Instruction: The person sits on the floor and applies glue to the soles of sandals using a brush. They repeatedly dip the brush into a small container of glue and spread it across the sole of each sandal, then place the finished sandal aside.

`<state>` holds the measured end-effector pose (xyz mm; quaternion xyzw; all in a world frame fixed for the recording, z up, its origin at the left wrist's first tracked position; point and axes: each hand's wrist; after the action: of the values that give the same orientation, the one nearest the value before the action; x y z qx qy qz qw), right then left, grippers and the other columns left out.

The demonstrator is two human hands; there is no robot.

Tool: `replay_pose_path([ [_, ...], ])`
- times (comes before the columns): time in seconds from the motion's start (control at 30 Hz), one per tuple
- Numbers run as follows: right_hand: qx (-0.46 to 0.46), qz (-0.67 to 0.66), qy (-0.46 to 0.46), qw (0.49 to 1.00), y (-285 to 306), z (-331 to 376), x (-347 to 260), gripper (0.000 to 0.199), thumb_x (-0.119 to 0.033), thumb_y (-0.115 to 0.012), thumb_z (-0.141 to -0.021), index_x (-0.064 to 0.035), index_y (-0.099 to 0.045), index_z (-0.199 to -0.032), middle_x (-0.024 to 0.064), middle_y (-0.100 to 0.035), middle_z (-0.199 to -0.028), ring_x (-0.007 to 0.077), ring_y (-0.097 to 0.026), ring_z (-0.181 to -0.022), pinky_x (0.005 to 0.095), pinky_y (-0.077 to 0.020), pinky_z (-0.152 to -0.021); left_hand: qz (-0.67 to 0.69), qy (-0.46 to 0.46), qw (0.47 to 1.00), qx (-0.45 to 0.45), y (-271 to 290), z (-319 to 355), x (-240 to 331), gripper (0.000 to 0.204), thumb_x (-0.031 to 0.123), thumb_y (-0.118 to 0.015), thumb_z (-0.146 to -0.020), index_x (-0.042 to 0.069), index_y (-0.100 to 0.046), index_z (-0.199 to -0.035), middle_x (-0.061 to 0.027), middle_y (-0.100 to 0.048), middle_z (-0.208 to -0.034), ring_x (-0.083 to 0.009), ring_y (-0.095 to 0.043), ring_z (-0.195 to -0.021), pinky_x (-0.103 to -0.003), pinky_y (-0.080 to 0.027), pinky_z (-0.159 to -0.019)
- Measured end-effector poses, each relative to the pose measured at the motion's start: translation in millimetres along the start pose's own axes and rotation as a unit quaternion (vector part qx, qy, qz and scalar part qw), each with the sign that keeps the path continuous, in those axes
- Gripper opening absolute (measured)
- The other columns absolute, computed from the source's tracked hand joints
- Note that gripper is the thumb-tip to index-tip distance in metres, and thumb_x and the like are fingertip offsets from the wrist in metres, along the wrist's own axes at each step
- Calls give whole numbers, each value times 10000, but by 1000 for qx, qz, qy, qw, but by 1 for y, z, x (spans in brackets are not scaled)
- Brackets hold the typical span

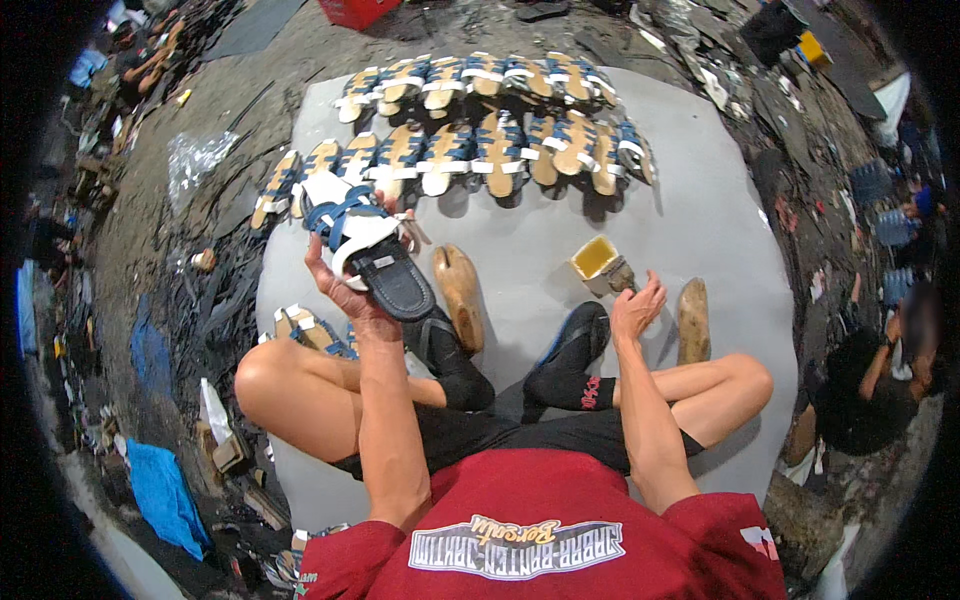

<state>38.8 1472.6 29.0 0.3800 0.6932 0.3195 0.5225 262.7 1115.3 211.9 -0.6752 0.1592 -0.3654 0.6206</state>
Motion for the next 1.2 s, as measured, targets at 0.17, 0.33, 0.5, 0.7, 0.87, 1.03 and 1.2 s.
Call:
replay_pose_path([
  [0.17, -303, -202, 126, 923, -5, 53, -104, 531, -245, -722, -931, -34, -545, -1385, 285, -641, -1199, 450, -613, -1134, 525, -467, -1021, 38, -9, 999, 1, -18, 12, 13, 1070, 728, -555, -938, -80, -291, -1588, -313, -556, -1445, -506, -629, -1214, -585, -609, -945],
  [0.33, -339, -172, 189, 905, -61, 179, -162, 755, -292, -754, -934, -39, -431, -1568, 318, -634, -1157, 461, -617, -1103, 532, -484, -993, 123, 37, 989, -74, -45, 7, -6, 1061, 690, -603, -962, -114, -292, -1581, -320, -555, -1435, -470, -579, -1289, -526, -585, -1030],
  [0.5, -284, -230, 180, 913, -65, 167, -168, 544, -250, -709, -963, -51, -568, -1450, 247, -648, -1128, 413, -616, -1060, 491, -505, -976, 92, -27, 992, -76, -48, 22, 13, 1062, 690, -607, -956, -82, -267, -1600, -310, -500, -1492, -484, -521, -1356, -571, -557, -1065],
  [0.7, -428, -157, 150, 877, -40, 145, -186, 652, -282, -712, -976, -103, -460, -1551, 316, -566, -1334, 467, -537, -1291, 544, -469, -1069, 137, -58, 980, -133, -21, 26, 42, 1045, 672, -587, -956, -58, -249, -1622, -267, -467, -1559, -509, -495, -1378, -651, -483, -1094],
  [0.87, -411, -57, 172, 893, -52, 180, -186, 895, -210, -742, -941, -122, -219, -1662, 360, -441, -1458, 497, -476, -1332, 597, -432, -1098, 128, -95, 983, -92, -32, 35, 40, 1052, 674, -583, -963, -57, -222, -1628, -295, -438, -1583, -504, -501, -1377, -617, -422, -1178],
  [1.03, -373, -160, 167, 899, -74, 159, -164, 823, -179, -788, -917, -2, -322, -1572, 270, -664, -1244, 441, -655, -1129, 532, -502, -1024, 126, -38, 985, -110, -13, 32, 36, 1059, 678, -582, -958, -84, -238, -1608, -346, -483, -1512, -506, -541, -1326, -617, -482, -1086],
  [1.2, -527, -542, -230, 613, 16, 93, -183, 647, -289, -791, -964, -41, -472, -1469, 112, -651, -1249, 245, -692, -1065, 436, -610, -923, 103, -89, 986, -96, 1, 39, 51, 1011, 666, -550, -985, -93, -264, -1590, -297, -499, -1520, -479, -555, -1348, -641, -495, -1101],
])
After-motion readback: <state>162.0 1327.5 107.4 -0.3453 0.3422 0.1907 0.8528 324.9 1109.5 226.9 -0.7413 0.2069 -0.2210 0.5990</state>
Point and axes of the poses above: each hand's wrist, its own z-axis away from the middle knuckle, its own y-axis out of the back of the hand, x = y × z
